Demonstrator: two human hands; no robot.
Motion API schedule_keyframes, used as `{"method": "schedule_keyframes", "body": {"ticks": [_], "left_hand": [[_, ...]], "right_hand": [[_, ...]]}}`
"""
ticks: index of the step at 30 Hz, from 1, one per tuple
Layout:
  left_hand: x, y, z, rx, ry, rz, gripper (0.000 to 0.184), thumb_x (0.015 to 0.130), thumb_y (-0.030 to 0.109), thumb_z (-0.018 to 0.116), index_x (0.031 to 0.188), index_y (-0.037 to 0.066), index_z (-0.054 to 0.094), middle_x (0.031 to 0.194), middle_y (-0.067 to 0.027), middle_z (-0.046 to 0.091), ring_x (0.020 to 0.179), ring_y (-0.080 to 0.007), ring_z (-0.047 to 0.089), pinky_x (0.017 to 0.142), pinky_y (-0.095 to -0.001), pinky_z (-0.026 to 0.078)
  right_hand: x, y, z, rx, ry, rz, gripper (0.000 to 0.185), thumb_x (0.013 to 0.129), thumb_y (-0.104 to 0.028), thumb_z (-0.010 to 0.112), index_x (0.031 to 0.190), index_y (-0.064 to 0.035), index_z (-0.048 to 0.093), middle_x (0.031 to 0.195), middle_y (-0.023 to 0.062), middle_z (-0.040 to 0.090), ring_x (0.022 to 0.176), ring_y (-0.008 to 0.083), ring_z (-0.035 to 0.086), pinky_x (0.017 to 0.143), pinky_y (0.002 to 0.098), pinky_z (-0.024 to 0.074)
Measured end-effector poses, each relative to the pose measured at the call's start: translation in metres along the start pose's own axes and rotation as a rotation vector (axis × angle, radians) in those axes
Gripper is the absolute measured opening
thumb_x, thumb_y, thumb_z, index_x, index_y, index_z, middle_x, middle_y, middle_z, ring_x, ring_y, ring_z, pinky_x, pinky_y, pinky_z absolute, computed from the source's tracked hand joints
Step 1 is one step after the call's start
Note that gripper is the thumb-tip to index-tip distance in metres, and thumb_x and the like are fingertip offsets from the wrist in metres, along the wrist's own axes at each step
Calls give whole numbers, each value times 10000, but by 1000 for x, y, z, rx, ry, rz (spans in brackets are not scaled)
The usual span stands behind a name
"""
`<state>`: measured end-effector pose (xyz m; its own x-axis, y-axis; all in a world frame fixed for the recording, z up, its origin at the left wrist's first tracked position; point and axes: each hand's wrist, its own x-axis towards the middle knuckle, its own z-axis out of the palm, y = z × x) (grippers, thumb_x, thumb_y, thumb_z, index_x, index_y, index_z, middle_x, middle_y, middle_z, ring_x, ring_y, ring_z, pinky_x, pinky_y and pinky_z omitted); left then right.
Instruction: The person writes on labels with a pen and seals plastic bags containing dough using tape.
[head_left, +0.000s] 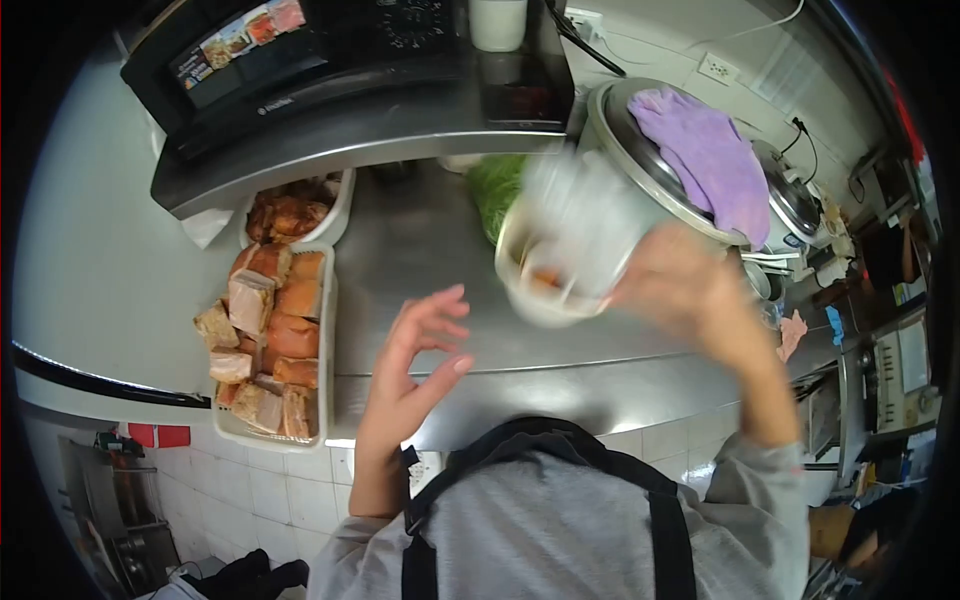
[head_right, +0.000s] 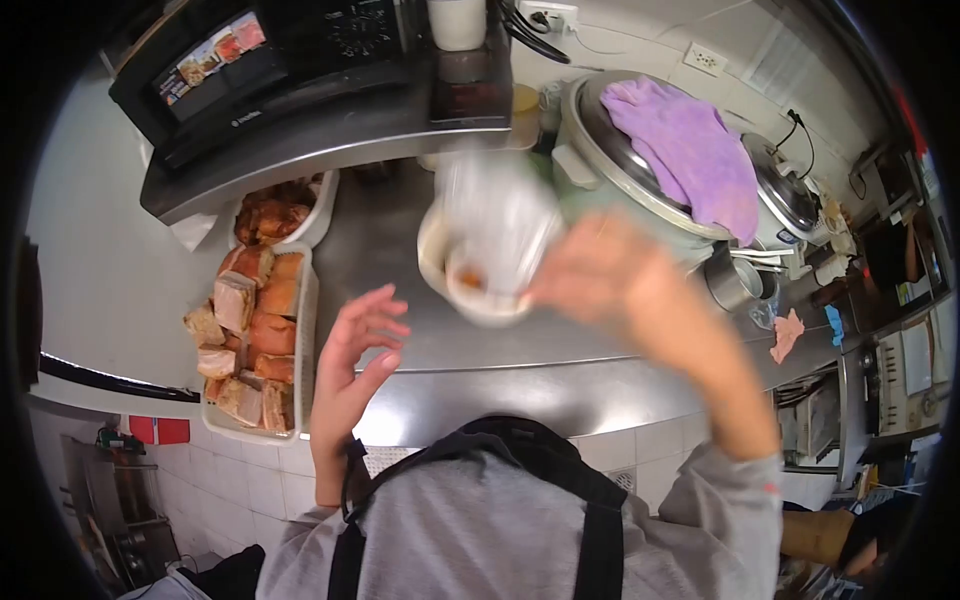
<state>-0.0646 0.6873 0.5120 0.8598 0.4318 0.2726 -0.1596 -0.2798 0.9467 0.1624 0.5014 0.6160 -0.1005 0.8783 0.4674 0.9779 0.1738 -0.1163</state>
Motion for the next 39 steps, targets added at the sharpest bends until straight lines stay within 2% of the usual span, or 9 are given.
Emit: {"method": "schedule_keyframes", "body": {"ticks": [3, 8, 11, 14, 17, 28, 31, 34, 39], "left_hand": [[26, -31, 42, 148, -65, -6, 673, 778, 107, 705, 1397, 115, 440, 1240, -105, 493, 990, -183, 561, 838, -305, 473], [43, -142, 105, 777, -331, 0, 474, 770, 117, 728, 1229, 151, 615, 930, -54, 646, 899, -203, 607, 802, -292, 484], [45, -146, 113, 451, -60, -39, 288, 803, 112, 695, 1090, 89, 673, 777, -46, 634, 757, -192, 625, 740, -303, 500], [47, -158, 97, 35, 240, 4, 252, 847, 15, 630, 1096, 48, 649, 866, -34, 659, 744, -122, 618, 691, -262, 497], [39, -131, 82, -308, 329, -167, 223, 875, -17, 594, 1097, -8, 620, 919, -33, 663, 799, -87, 610, 703, -222, 489], [-30, -147, 106, -416, 717, -415, 188, 888, 51, 609, 1068, -1, 593, 999, -77, 644, 868, -139, 641, 688, -280, 581], [-39, -147, 104, -404, 774, -438, 185, 891, 55, 605, 1068, 5, 591, 989, -73, 644, 857, -130, 638, 701, -280, 586], [-48, -145, 93, -347, 807, -430, 183, 898, 66, 596, 1072, 10, 588, 1001, -69, 633, 873, -131, 628, 711, -287, 585], [-48, -150, 77, -265, 806, -382, 176, 900, 62, 592, 1070, 15, 588, 1003, -62, 633, 893, -124, 630, 697, -274, 579]], "right_hand": [[-75, 2, 110, 188, -52, 150, 186, 689, -75, 699, 862, -133, 734, 862, -1, 648, 867, 192, 591, 875, 342, 444], [-160, 17, 221, 94, 7, 172, 239, 681, -108, 719, 917, -139, 728, 896, 5, 634, 946, 212, 565, 882, 367, 435], [-161, 0, 205, 126, 70, 351, 261, 685, -121, 749, 945, -134, 721, 938, 33, 620, 975, 247, 549, 891, 376, 432], [-171, 0, 195, 136, 188, 540, 265, 706, -119, 760, 967, -126, 712, 982, 49, 606, 995, 272, 531, 876, 385, 436], [-169, 15, 187, 183, 159, 626, 184, 727, -102, 744, 910, -109, 720, 890, 54, 621, 888, 267, 538, 809, 382, 450], [-123, 28, 242, 179, -163, 289, 218, 596, -128, 785, 805, -117, 724, 866, 66, 626, 914, 282, 569, 833, 365, 475], [-118, 44, 242, 354, -300, 257, 207, 651, -155, 787, 846, -128, 724, 933, 67, 623, 960, 264, 577, 821, 355, 482], [-119, 52, 223, 813, -306, 501, 212, 742, -178, 766, 932, -106, 703, 911, 52, 614, 969, 203, 578, 787, 336, 490], [-129, 76, 216, 1276, -536, 808, 226, 867, -185, 623, 1031, -30, 619, 857, 26, 601, 821, 115, 571, 723, 266, 480]]}}
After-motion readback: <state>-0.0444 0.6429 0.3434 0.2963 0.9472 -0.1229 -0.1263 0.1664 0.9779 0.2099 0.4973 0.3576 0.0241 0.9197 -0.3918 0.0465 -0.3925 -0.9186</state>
